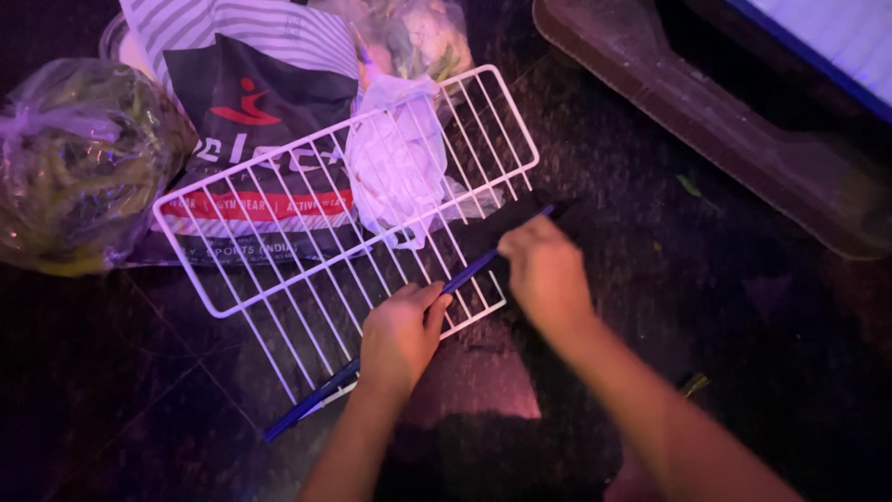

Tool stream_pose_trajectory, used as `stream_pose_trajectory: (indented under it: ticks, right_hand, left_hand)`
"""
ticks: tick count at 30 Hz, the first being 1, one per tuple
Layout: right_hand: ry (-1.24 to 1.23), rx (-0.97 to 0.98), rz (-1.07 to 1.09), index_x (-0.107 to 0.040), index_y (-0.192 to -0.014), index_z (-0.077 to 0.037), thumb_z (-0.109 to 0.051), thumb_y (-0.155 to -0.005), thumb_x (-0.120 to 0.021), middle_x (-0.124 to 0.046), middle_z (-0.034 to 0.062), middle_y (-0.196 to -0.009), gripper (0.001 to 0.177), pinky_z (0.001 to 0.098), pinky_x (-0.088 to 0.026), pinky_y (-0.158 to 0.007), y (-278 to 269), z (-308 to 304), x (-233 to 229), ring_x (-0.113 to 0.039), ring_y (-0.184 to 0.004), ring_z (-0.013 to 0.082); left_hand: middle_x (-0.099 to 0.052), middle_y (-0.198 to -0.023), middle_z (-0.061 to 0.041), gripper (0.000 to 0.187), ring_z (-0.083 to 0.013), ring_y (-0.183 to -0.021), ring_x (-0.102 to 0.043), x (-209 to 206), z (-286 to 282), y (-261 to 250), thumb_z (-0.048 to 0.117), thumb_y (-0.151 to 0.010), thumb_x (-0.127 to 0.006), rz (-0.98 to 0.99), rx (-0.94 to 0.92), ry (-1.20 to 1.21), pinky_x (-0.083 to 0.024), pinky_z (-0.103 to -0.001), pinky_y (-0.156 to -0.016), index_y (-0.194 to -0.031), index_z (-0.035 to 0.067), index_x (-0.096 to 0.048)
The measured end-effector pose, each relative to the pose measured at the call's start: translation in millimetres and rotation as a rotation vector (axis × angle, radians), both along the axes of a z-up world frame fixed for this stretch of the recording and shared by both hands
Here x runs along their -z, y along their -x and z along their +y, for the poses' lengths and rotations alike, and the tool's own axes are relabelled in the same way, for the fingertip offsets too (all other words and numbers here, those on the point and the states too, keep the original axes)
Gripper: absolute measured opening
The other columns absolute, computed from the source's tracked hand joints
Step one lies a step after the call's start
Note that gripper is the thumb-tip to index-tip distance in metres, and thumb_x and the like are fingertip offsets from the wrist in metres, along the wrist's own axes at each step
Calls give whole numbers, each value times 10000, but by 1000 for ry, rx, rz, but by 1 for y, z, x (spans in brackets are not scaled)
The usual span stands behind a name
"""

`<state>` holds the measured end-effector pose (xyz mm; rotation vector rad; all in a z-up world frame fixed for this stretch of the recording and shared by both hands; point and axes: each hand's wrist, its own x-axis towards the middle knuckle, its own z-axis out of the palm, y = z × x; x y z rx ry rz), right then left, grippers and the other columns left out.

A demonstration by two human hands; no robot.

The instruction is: The person assembles a white wire dish rack by inserting blue plastic rods into the frame. They use a black cloth to grip the rods while pushing them into place and wiping the rack components.

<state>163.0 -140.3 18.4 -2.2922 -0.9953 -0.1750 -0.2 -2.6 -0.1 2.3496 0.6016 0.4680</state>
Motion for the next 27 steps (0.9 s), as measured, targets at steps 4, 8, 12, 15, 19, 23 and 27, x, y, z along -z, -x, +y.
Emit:
stream_pose_trajectory:
  ticks: [4,8,12,15,19,23,27]
  right_hand:
    - [67,197,3,-774,-855,-49,-63,-840,-746,-696,202,-937,35,492,-553,-784,-40,-2,-6,-691,-867,416]
    - [203,149,23,-786,-844,-63,-81,-816,-772,-696,215,-927,36,500,-554,-782,-50,-1,1,-695,-852,427]
    - [285,37,66,-797,-829,-84,-88,-766,-787,-701,213,-917,64,496,-562,-785,-54,5,-6,-699,-843,426]
    - [304,106,61,-794,-828,-84,-87,-780,-781,-699,207,-913,50,495,-564,-785,-57,14,-21,-702,-839,421]
    - [364,59,74,-781,-828,-83,-92,-781,-764,-699,184,-894,51,480,-572,-792,-24,28,-19,-715,-831,389]
    - [289,-3,199,-787,-807,-93,-126,-779,-774,-689,168,-893,45,512,-537,-749,12,33,-8,-683,-830,419]
    - [215,19,159,-785,-842,-98,-124,-802,-749,-690,153,-908,59,497,-548,-752,7,27,-11,-686,-818,405]
  left_hand:
    - [-668,-790,-134,220,-372,-723,-664,1,0,0,278,-910,-700,12,2,-17,-521,-486,-634,-1037,114,-772]
    - [-665,-791,-135,219,-375,-709,-662,1,-4,0,268,-913,-696,41,-3,-14,-520,-491,-624,-1049,114,-772]
    - [-672,-812,-123,218,-369,-723,-669,1,-3,1,249,-914,-690,-45,3,-37,-529,-480,-635,-1049,95,-766]
    - [-670,-819,-119,211,-363,-732,-672,3,-3,1,243,-927,-687,-83,22,-66,-537,-472,-643,-1050,88,-761]
    - [-670,-815,-123,216,-359,-723,-671,6,-4,1,242,-925,-689,-33,9,-45,-535,-471,-640,-1065,96,-763]
    - [-670,-878,-118,266,-343,-816,-673,1,-3,0,244,-952,-672,87,49,-39,-538,-469,-696,-1174,113,-738]
    - [-639,-1204,-155,521,-349,-1097,-602,-14,4,23,200,-808,-692,-150,114,-254,-515,-461,-895,-1303,37,-681]
